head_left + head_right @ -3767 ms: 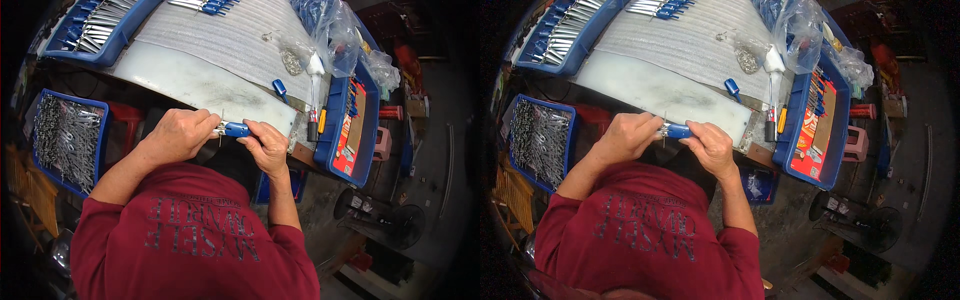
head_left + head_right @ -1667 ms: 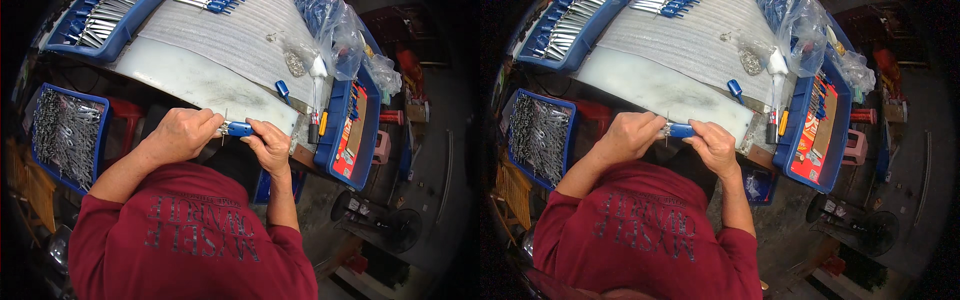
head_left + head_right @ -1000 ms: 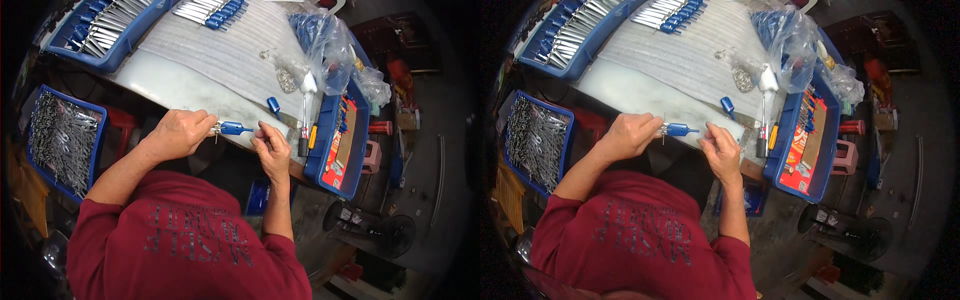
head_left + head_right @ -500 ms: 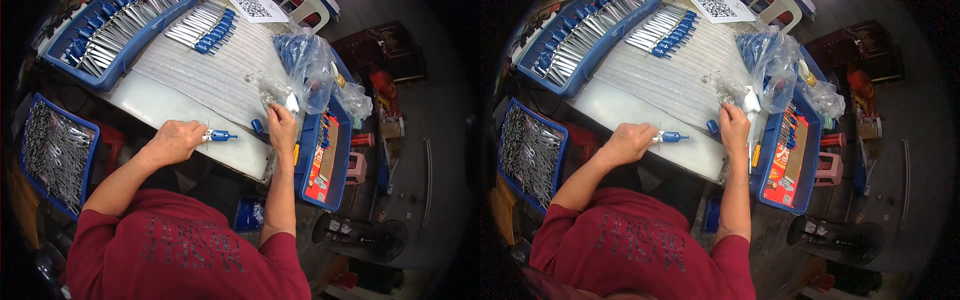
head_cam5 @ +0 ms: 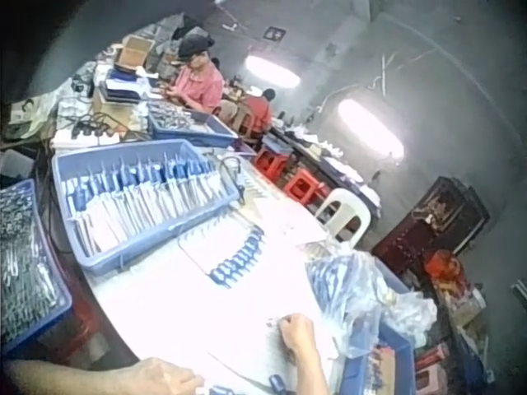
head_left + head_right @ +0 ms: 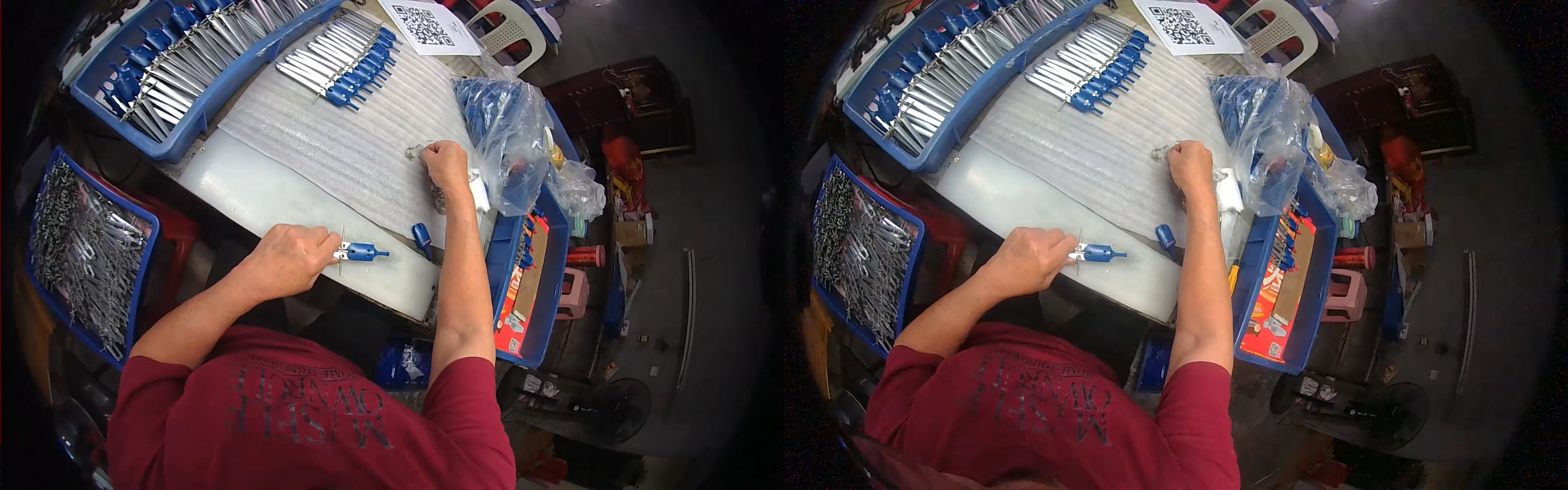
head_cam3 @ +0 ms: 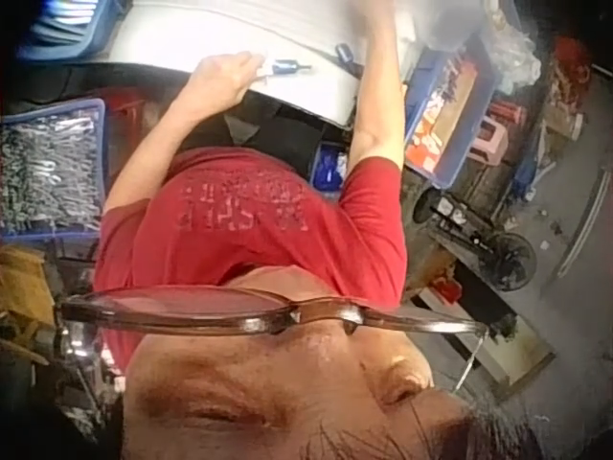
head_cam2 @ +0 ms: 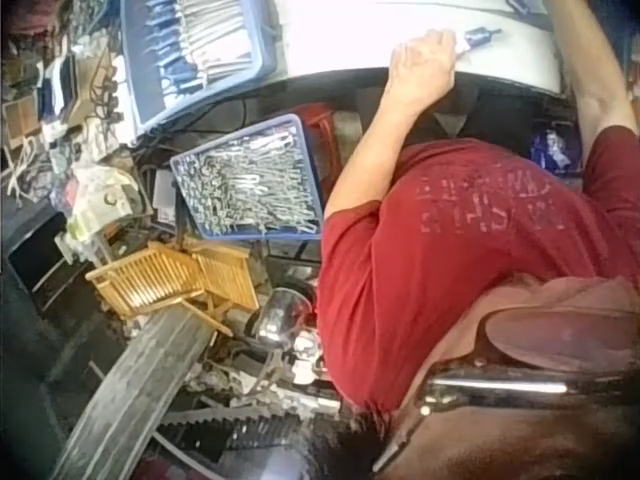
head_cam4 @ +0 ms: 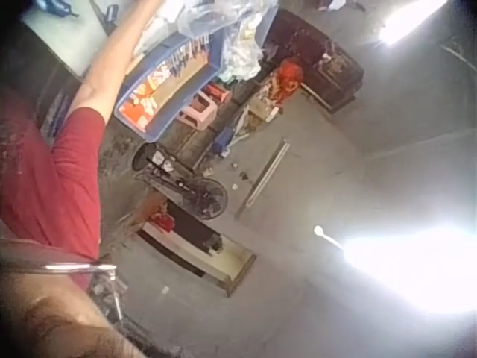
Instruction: Assembling small metal hardware components into plastic tubes using a manual assembly tool.
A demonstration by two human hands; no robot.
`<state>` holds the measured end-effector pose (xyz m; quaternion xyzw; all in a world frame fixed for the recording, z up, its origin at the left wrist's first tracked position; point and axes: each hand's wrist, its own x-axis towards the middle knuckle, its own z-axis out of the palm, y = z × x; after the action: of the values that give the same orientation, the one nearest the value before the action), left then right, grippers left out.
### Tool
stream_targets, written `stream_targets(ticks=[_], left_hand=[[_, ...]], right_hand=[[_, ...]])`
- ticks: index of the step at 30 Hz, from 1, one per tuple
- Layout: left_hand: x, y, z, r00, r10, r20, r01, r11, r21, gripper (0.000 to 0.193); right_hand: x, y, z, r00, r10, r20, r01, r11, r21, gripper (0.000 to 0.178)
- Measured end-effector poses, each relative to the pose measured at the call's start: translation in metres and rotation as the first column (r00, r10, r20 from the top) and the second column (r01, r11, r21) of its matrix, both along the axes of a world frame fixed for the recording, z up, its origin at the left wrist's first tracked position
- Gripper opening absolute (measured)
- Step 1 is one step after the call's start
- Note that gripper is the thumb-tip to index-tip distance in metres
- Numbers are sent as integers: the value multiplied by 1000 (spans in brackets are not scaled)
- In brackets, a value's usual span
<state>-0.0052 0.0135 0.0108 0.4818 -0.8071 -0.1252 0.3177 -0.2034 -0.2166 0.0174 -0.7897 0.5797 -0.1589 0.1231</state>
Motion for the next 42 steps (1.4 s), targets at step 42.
stream_targets(ticks=[42], left_hand=[[1,2,-2,1000,-2,-20,2,1000,17,16]], right_hand=[[3,183,3,772,322,548,-354,934,-50,6]])
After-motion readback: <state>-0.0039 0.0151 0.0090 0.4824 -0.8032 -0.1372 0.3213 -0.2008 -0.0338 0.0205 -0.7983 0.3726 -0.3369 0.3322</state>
